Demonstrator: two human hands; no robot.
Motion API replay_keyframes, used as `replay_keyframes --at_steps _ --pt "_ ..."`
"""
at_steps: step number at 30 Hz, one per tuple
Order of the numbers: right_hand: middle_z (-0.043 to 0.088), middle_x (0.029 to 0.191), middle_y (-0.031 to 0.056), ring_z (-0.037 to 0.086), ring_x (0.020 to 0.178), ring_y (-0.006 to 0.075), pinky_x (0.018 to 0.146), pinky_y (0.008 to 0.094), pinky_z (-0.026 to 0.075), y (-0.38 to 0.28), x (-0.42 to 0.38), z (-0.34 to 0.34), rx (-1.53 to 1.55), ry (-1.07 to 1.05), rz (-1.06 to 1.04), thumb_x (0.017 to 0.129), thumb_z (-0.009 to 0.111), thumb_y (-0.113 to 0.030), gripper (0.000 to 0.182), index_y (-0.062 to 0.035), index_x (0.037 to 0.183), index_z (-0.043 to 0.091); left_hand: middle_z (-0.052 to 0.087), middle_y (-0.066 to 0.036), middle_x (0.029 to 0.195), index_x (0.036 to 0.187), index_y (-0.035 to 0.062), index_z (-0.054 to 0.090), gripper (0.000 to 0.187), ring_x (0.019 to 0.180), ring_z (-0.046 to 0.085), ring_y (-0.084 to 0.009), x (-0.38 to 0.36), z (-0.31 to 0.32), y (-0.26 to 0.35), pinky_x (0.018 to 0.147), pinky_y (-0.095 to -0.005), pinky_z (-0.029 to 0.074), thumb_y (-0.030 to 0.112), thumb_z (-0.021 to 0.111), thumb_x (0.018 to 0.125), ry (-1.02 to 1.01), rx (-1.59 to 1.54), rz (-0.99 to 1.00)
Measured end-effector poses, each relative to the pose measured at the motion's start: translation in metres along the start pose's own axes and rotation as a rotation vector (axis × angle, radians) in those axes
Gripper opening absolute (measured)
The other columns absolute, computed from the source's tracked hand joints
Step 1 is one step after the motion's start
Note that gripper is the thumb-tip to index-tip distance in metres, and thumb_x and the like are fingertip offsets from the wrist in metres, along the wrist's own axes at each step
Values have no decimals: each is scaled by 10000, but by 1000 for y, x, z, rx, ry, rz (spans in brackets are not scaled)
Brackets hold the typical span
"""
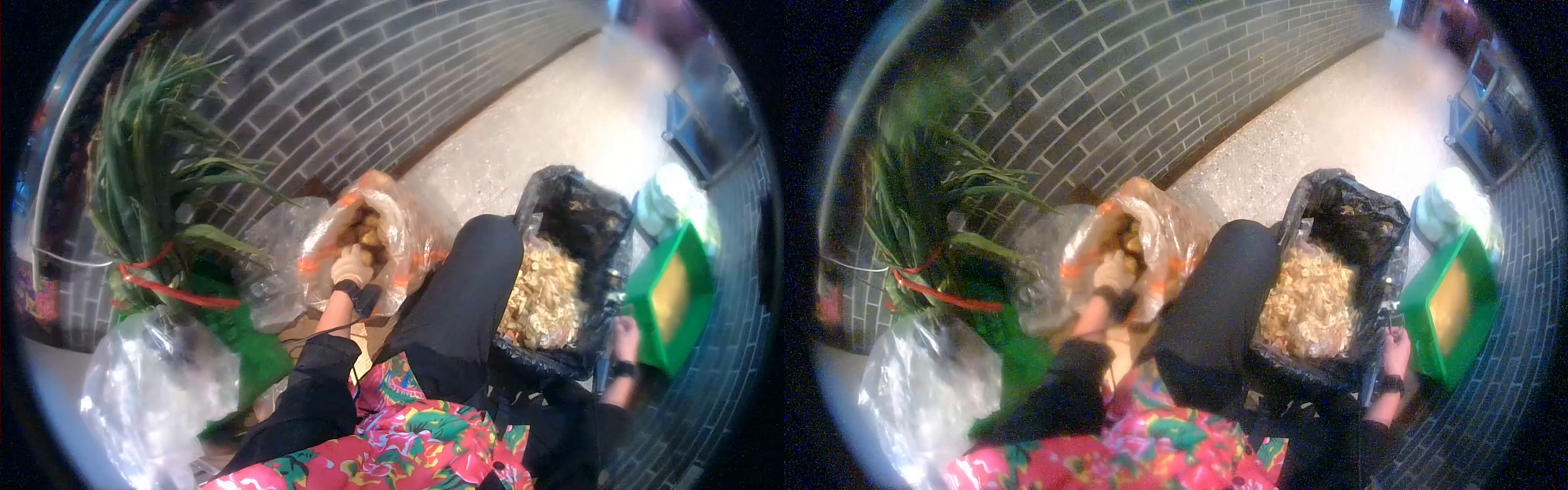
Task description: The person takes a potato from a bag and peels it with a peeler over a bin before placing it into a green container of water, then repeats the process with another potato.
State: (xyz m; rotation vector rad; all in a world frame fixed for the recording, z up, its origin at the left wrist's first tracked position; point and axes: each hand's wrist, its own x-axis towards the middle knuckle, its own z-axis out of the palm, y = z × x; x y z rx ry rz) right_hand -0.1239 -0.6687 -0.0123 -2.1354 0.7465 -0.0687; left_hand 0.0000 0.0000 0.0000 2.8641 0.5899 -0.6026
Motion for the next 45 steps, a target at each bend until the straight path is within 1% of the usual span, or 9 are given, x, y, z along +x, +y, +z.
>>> replay_keyframes --at_steps 9,15,18,22,29,31,33,35,45 --pt "585 765 43 518 701 128 661 292 441 -31 6 15 -69 -5 -145 905 612 -114 105 -26 892 557 581 -180 1183 1189 158 540 447 1122 607 -254 8 20 35 835 -417 517 339 651 796 165 247 6" --pt "601 805 50 529 743 125 705 286 448 -36 2 20 0 -13 -126 907 618 -120 113 -23 929 566 647 -223 1129 1192 60 567 464 966 673 -297 15 -4 14 844 -409 512 355 607 837 159 -130 -190" --pt "612 820 55 543 757 132 719 299 453 -41 4 19 20 -15 -195 909 614 -135 124 -23 941 570 658 -143 1125 1251 12 553 530 1002 644 -219 1 -39 -20 822 -345 513 347 592 842 -79 -984 113" --pt "624 833 68 551 771 139 737 301 455 -82 -12 17 -42 9 -158 906 597 -155 142 -17 934 574 645 -151 1123 1245 -10 555 481 1022 634 -246 -46 -77 -21 858 -396 526 220 526 823 -311 -1557 -12" --pt "620 817 52 548 749 141 724 297 455 -63 -4 12 52 54 -239 900 604 -141 127 -21 929 573 646 -179 1100 1216 -38 542 529 880 659 -372 -89 -41 -43 774 -507 565 246 474 774 -272 -1516 -81" --pt "608 804 40 539 740 128 717 289 454 -66 -7 11 72 37 -153 898 606 -128 105 -31 919 571 652 -177 1063 1203 -4 553 524 825 662 -367 -98 -46 -47 737 -532 564 274 491 763 -690 -1654 -130" --pt "607 801 38 541 740 124 712 289 454 -66 -10 8 77 28 -147 896 611 -128 104 -34 911 567 651 -175 1039 1203 48 555 498 777 659 -366 -104 -36 -47 634 -514 566 301 498 777 -488 -1461 -398" --pt "607 799 37 542 739 120 707 289 454 -64 -10 11 93 15 -140 895 615 -127 104 -37 903 564 651 -168 1026 1226 89 542 490 771 659 -351 -68 17 -96 542 -471 551 338 473 809 -790 -1596 -330" --pt "629 796 75 576 741 156 700 311 466 -56 -9 11 11 41 -143 877 636 -143 138 -29 896 561 661 -131 973 1097 55 591 419 771 647 -293 -51 -38 -54 515 -376 482 334 450 817 -16 -1774 -108"
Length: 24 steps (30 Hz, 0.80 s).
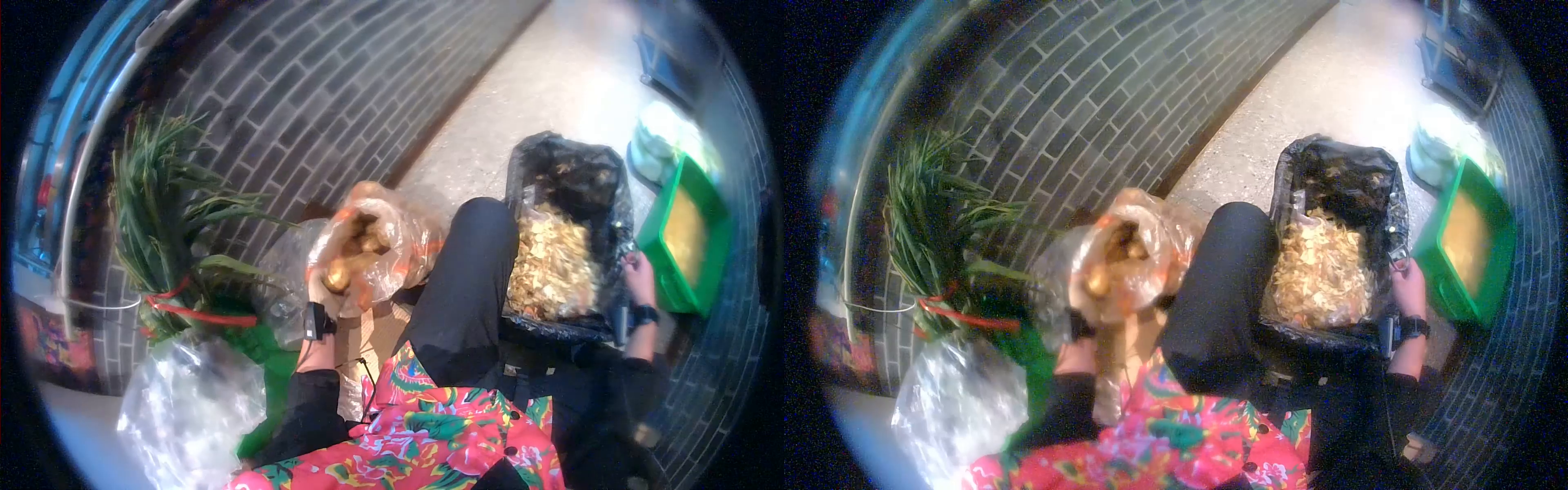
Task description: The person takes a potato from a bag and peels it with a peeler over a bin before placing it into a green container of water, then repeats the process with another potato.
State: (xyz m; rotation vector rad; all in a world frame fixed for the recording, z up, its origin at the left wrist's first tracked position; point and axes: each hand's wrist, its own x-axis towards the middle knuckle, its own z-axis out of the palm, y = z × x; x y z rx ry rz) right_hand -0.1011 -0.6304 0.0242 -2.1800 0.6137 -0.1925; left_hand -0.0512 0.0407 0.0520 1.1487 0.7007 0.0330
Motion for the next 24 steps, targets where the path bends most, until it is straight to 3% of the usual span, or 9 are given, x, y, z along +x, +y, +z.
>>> replay_keyframes --at_steps 4,5,6,8,13,16,18,20,24 --pt "641 816 96 592 760 165 721 307 474 -3 0 -3 11 18 11 871 646 -154 161 -21 936 584 639 -157 956 1103 -1 577 447 789 625 -287 -26 61 48 554 -408 485 323 438 828 -279 -238 119" --pt "641 816 96 592 760 165 721 307 474 -4 0 -4 16 30 17 871 646 -154 161 -21 936 584 606 -168 899 1067 -18 567 502 781 609 -253 -25 66 51 652 -356 546 434 419 907 -255 -18 303" --pt "654 837 112 607 773 182 731 316 480 -5 0 -4 6 14 56 874 644 -163 174 -17 951 592 606 -168 899 1067 -18 567 502 781 609 -253 -28 82 60 652 -356 546 434 419 907 -271 -13 302" --pt "667 858 127 622 787 199 740 326 486 -9 -1 -4 1 22 107 876 642 -172 188 -14 967 600 610 -174 903 1075 -22 565 557 730 591 -232 -37 128 82 597 -309 523 497 459 902 -425 -391 -59" --pt "691 945 179 671 901 280 817 380 508 -41 -8 -2 -28 21 90 875 610 -190 199 -21 977 636 649 -113 1012 1149 47 569 495 615 579 -192 -54 256 81 515 -304 496 476 450 934 -652 -225 -28" --pt "690 973 180 669 896 319 814 400 515 -44 -4 -1 -69 49 19 864 591 -178 195 -30 975 653 645 -114 1048 1189 79 544 385 730 644 -228 -73 365 48 576 -352 545 338 542 905 -998 -79 -28" --pt "687 967 193 661 895 352 809 417 515 -53 -8 -9 -24 2 115 854 586 -169 201 -27 976 659 626 -100 1016 1175 122 554 359 825 647 -258 -89 412 24 624 -355 549 302 588 866 -1017 55 -28" --pt "683 927 206 658 883 361 792 428 513 -67 -13 -18 32 71 60 852 585 -178 200 -32 964 665 618 -121 1028 1182 117 544 367 885 645 -302 -86 453 0 667 -394 565 245 609 845 -1216 27 -202" --pt "664 918 238 640 899 387 801 460 500 -87 -4 -22 35 8 82 854 588 -245 258 -22 965 653 629 -134 995 1137 122 571 372 841 638 -315 -88 510 -51 690 -421 566 386 555 875 -1175 90 -474"
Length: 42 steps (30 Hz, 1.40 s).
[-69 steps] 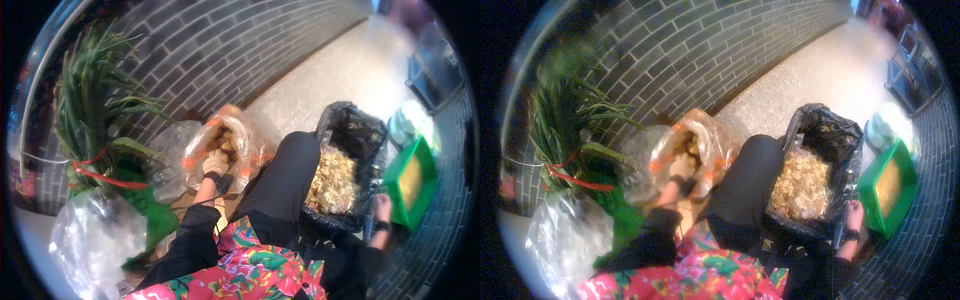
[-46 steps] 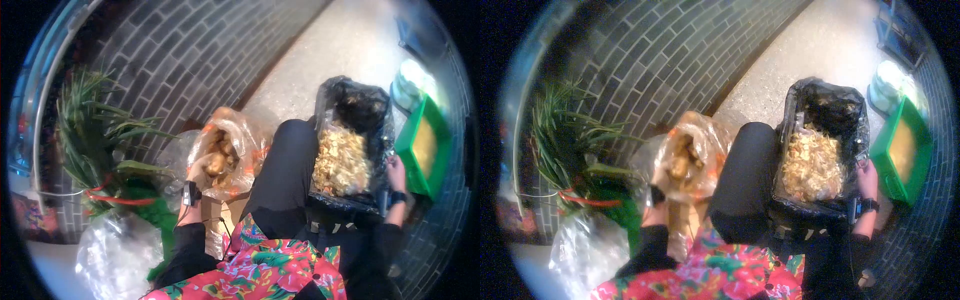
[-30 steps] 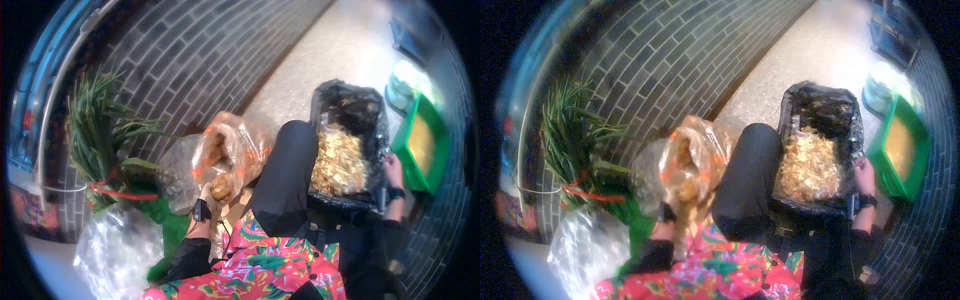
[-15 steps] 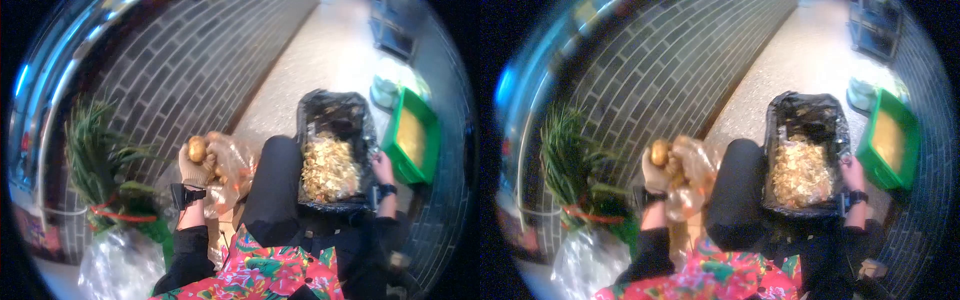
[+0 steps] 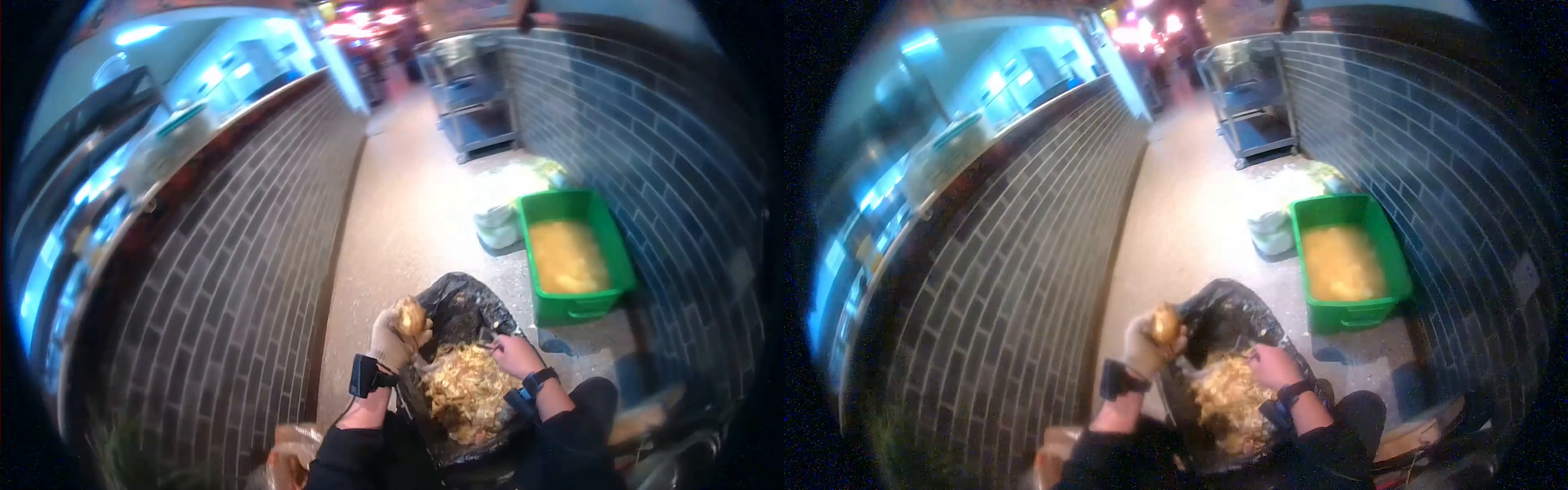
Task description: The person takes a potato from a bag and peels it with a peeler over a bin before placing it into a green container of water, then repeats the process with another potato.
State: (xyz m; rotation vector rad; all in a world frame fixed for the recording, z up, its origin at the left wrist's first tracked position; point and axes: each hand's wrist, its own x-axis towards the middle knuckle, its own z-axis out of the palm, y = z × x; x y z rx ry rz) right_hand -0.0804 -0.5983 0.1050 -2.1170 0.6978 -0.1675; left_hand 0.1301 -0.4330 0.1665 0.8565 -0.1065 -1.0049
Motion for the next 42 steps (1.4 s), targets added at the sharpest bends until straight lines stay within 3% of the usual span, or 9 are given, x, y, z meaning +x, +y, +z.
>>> replay_keyframes --at_steps 4,7,10,14,20,25,30,33,42 --pt "647 865 240 632 795 373 725 445 490 12 29 24 52 -2 -39 894 615 -343 361 17 915 597 662 -113 895 1014 79 600 473 769 659 -260 51 -15 -30 651 -401 574 532 490 930 7 102 -130" --pt "590 831 116 588 772 202 706 344 487 2 48 29 266 57 -14 937 558 -250 273 -1 1016 476 661 -99 873 1011 83 596 430 752 656 -224 52 2 -42 632 -373 568 501 529 933 90 205 -56" --pt "558 816 25 551 699 91 628 260 467 -2 76 20 486 14 -43 974 490 -180 175 -9 1008 505 654 -97 868 1032 75 585 384 738 657 -228 82 -5 -49 613 -366 560 447 531 952 98 108 -97" --pt "528 717 -21 485 538 58 492 212 405 -16 89 0 532 11 29 1008 436 -187 208 -42 946 572 653 -98 873 1049 63 581 390 696 662 -256 101 -17 -53 565 -366 558 437 516 961 57 -4 -131" --pt "521 657 10 486 559 105 540 264 415 -27 112 2 213 -10 -58 996 433 -237 269 -40 884 577 659 -71 886 1047 53 633 397 729 638 -154 111 -6 -47 619 -311 536 424 510 975 139 204 11" --pt "508 650 42 502 596 149 587 310 425 -19 106 20 303 13 9 973 410 -216 268 -31 832 542 624 -5 832 958 -16 662 353 774 522 -62 108 -8 -50 710 -235 440 310 532 996 221 633 269" --pt "563 697 185 583 677 352 636 418 438 -16 102 15 157 -17 14 972 412 -247 282 -20 872 546 621 13 818 944 -10 666 343 763 511 -46 106 -7 -47 697 -224 434 318 568 979 234 778 194" --pt "576 717 215 596 729 393 657 442 441 -14 102 13 174 -34 -3 971 414 -259 294 -17 872 548 647 -1 836 952 3 680 338 764 544 -62 107 -9 -49 700 -229 442 318 559 980 218 751 179" --pt "566 661 111 578 618 251 625 356 450 -5 107 13 273 -39 15 964 414 -233 263 -28 845 529 658 -63 975 1074 -1 650 370 904 606 -150 115 -11 -52 843 -278 462 316 473 998 177 616 134"
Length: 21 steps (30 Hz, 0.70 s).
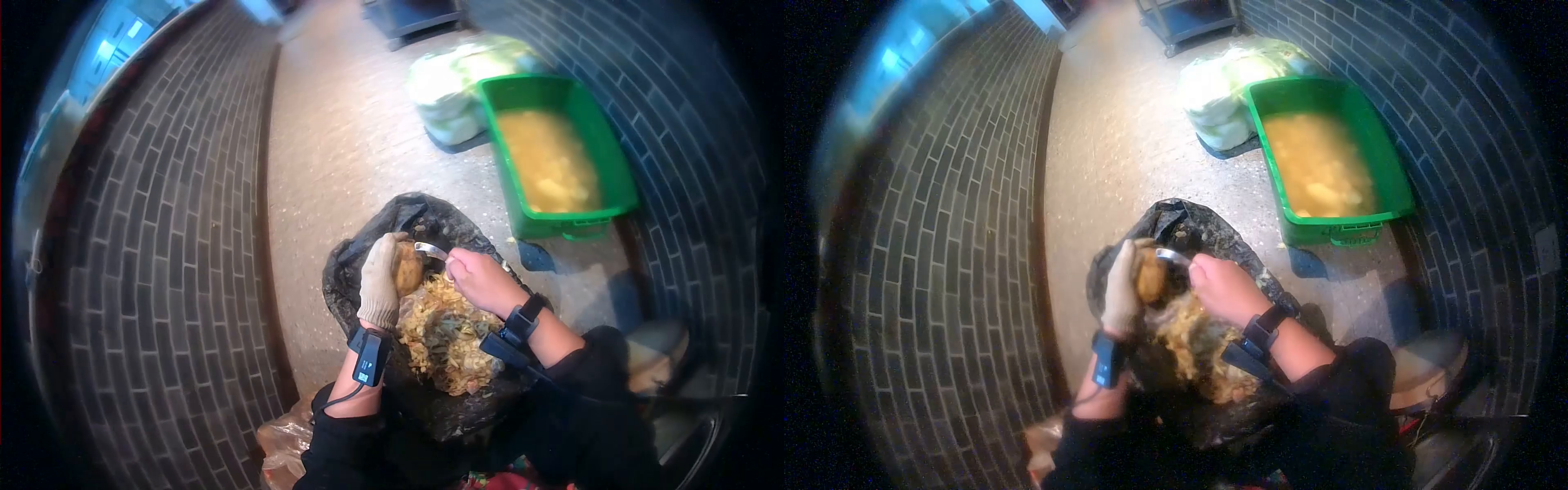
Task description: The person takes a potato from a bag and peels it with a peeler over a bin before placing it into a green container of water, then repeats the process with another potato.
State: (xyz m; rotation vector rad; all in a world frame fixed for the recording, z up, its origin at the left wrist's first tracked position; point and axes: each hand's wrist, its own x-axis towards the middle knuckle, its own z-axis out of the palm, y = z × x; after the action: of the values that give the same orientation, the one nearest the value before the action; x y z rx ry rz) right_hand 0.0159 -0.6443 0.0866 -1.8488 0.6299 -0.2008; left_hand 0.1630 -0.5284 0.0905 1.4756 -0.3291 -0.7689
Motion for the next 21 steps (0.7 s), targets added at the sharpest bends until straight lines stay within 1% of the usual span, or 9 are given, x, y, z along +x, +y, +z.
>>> replay_keyframes --at_steps 1,3,4,6,10,13,15,18,21 --pt "566 661 111 578 618 251 625 356 450 -1 1 -1 3 4 -3 964 414 -233 263 -28 845 529 659 -76 983 1104 2 630 331 925 613 -178 2 0 -2 865 -282 459 269 475 985 -22 18 79" --pt "595 809 236 600 800 404 733 464 456 -1 2 -2 69 -19 43 957 398 -270 298 -11 903 535 660 -90 990 1133 4 611 302 946 620 -206 4 -2 -2 886 -286 457 222 476 971 -45 41 160" --pt "595 809 236 600 800 404 733 464 456 1 2 -1 73 -17 38 957 398 -270 298 -11 903 535 661 -103 995 1150 8 595 292 954 627 -226 3 -4 -2 892 -296 461 183 467 954 -97 89 180" --pt "544 654 60 549 611 173 617 320 449 7 4 3 121 -8 8 978 411 -243 287 -33 809 511 661 -117 999 1166 11 580 291 962 634 -246 4 -8 -1 898 -305 466 144 457 938 -149 143 199" --pt "539 655 45 541 609 158 612 309 446 10 5 3 94 -38 19 981 409 -245 286 -35 812 507 676 -132 982 1133 -6 588 298 903 662 -237 4 -9 -1 824 -309 504 134 397 953 -123 379 264" --pt "562 671 109 576 634 232 633 353 459 6 3 7 87 -48 25 979 407 -240 283 -18 836 508 691 -130 946 1084 -21 610 370 846 675 -212 -3 -3 8 771 -294 521 202 327 1003 -65 353 217" --pt "582 730 213 601 708 371 671 428 462 -1 -3 17 2 54 22 981 400 -241 281 1 887 505 698 -131 930 1053 -30 621 429 821 678 -199 -5 1 10 752 -286 526 242 289 1026 -20 271 140" --pt "570 792 286 577 798 466 706 486 449 -6 -6 23 -12 44 80 987 394 -253 286 11 941 496 702 -134 920 1009 -38 634 534 800 673 -177 -6 3 8 749 -281 528 303 224 1045 66 317 165" --pt "575 786 287 575 797 473 695 502 441 -13 -10 27 -12 55 77 991 394 -262 291 7 957 497 702 -135 930 1018 -40 623 492 800 673 -178 -1 1 1 749 -282 529 281 251 1039 153 238 74"
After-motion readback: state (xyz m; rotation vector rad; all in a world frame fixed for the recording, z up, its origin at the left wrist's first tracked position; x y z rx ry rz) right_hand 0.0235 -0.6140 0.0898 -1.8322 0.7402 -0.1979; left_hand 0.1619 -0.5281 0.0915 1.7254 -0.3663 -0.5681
